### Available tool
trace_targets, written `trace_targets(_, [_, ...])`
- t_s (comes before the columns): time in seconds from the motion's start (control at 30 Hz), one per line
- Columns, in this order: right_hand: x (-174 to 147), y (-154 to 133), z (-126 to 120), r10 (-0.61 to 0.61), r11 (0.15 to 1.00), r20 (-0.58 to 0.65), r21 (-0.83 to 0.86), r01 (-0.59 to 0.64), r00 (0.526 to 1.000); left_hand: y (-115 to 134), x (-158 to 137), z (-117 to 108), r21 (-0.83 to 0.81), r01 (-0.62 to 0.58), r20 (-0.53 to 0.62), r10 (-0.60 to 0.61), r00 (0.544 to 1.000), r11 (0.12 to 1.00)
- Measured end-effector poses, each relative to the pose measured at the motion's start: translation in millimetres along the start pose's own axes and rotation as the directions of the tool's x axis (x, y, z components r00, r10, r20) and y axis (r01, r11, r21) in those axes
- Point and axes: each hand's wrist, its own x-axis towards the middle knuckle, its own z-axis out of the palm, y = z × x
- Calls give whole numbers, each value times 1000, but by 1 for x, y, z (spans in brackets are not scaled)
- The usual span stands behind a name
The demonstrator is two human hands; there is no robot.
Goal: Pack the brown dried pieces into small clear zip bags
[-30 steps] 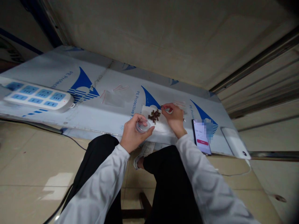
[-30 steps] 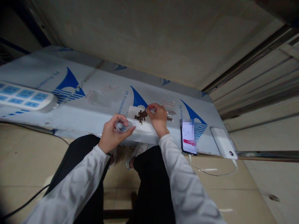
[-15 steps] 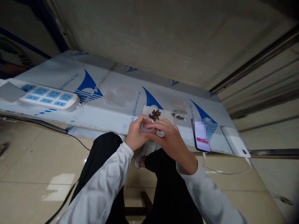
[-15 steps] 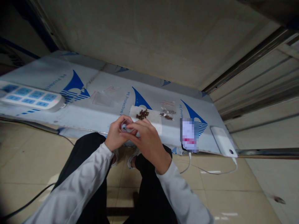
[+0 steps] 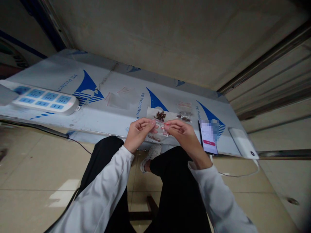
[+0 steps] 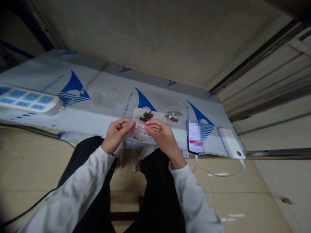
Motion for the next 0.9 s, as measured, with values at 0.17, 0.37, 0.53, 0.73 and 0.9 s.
trace_targets(0.17, [3, -2, 3, 2, 1000, -8, 4, -2, 1000, 1, 0, 2, 19, 30, -70, -28, 997, 999])
trace_targets(0.37, [7, 2, 8, 62, 996, -73, 75, -56, 995, 2, 0, 3, -63, 95, -108, -102, 989, 993])
trace_targets(0.53, [6, 9, 16, 214, 967, -22, 150, -208, 977, 1, -1, 3, -52, 52, -119, -58, 991, 997])
trace_targets(0.73, [1, 7, 20, 110, 976, -100, 198, -89, 989, 1, -2, 2, -63, -14, -82, 9, 997, 998])
trace_targets(0.9, [0, 3, 18, 105, 989, -84, 109, -95, 991, 3, -2, 3, -29, 25, 25, -25, 999, 999])
